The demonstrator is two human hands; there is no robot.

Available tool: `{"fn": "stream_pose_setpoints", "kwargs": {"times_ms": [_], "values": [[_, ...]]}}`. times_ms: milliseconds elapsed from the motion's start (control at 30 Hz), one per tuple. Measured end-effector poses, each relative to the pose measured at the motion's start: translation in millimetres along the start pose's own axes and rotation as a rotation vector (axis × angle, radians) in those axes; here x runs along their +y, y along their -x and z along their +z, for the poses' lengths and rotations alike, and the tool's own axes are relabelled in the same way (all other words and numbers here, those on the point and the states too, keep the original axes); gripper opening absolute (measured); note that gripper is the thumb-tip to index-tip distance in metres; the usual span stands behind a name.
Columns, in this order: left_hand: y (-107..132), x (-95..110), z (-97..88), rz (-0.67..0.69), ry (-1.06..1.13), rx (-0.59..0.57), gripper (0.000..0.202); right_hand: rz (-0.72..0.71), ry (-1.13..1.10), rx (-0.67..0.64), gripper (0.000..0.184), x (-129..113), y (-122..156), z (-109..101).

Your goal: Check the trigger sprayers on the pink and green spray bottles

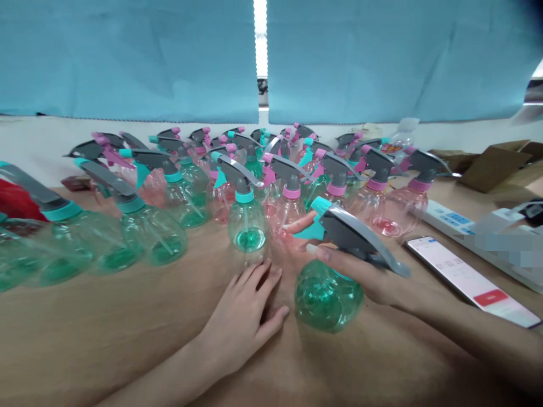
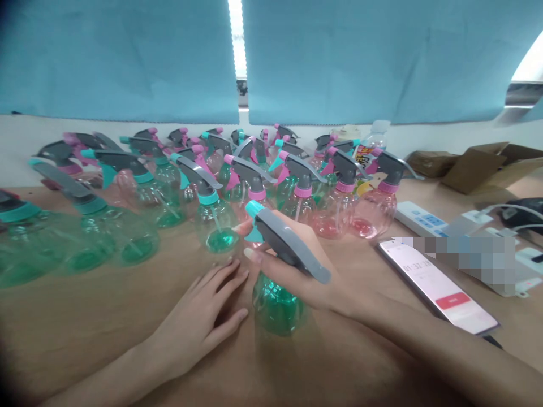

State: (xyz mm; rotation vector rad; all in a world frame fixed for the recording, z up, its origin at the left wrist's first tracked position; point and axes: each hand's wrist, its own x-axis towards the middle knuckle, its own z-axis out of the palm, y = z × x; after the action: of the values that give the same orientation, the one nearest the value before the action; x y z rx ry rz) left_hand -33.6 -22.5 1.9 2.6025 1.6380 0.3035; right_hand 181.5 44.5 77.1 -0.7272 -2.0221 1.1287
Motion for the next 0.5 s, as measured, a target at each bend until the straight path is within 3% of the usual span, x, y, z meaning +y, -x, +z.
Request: {"fn": "stream_pose_setpoints", "kwargs": {"times_ms": [133,500], "values": [[0.8,-0.5,0.6,0.002,-0.007,0.005,0.052,-0.015,-0.086,0.005,0.037,-3.5,-1.9,2.0],[-0.8,0.3,-0.2,0.006,-0.012,-0.015,0.053,0.037,0.060,0.007,0.034,-0.7,1.6,-2.0]]}}
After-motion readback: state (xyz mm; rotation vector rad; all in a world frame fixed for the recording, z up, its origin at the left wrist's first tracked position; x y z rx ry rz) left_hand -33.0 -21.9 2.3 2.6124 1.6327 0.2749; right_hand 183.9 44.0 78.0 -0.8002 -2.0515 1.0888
